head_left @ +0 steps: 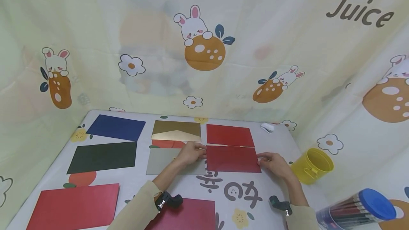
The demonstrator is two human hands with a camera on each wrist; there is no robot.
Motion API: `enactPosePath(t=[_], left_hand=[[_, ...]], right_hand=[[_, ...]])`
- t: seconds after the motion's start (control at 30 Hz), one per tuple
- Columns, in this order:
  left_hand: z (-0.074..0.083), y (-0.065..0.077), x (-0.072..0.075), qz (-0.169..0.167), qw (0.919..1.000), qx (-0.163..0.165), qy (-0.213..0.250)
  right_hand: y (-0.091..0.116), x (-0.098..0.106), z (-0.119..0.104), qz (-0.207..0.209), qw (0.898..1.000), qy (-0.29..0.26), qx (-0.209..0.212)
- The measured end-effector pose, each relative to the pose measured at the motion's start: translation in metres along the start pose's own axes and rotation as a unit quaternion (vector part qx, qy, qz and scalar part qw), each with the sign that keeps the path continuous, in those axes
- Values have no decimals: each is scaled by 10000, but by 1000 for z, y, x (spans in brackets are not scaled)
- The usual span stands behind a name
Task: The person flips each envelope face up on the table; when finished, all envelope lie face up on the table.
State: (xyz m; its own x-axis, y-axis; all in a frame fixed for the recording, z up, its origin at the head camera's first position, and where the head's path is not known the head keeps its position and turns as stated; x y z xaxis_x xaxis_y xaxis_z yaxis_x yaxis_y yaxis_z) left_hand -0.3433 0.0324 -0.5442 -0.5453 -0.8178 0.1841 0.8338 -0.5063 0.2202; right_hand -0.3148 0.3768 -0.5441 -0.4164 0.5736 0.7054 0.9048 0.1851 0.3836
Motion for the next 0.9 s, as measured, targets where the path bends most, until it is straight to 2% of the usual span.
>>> enactPosePath(t=[0.33,0.57,0.63,0.77,0.9], left_hand=[[-3,-2,0,-197,9996,10,177],[3,2,3,-444,9984,-173,309],[5,6,6,-602,9978,-191,206],[11,19,19,-1060,9940,-271,-84],[13,41,38,-1697,9849,-333,25]], right_hand=[[0,0,4,68,10000,-14,-40],[2,5,1,1,10000,-5,-29],[5,10,-3,13,10000,-70,21],[9,23,-27,34,9989,-192,415],[8,21,-63,-388,9944,-324,929]])
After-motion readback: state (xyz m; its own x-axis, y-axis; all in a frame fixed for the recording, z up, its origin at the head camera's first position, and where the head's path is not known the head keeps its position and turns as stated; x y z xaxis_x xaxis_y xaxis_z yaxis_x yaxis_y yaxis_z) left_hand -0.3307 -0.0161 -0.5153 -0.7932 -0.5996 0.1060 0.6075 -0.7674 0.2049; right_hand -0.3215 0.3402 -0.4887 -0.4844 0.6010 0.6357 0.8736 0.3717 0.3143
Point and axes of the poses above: each hand's wrist, its own y-axis away from the middle knuckle, its own x-axis out of the back of the hand, z = x × y, the point moved 10 cm from there along -y, towards the middle knuckle, and after that the axes turned 15 degrees about -z, right-handed, at the moved point
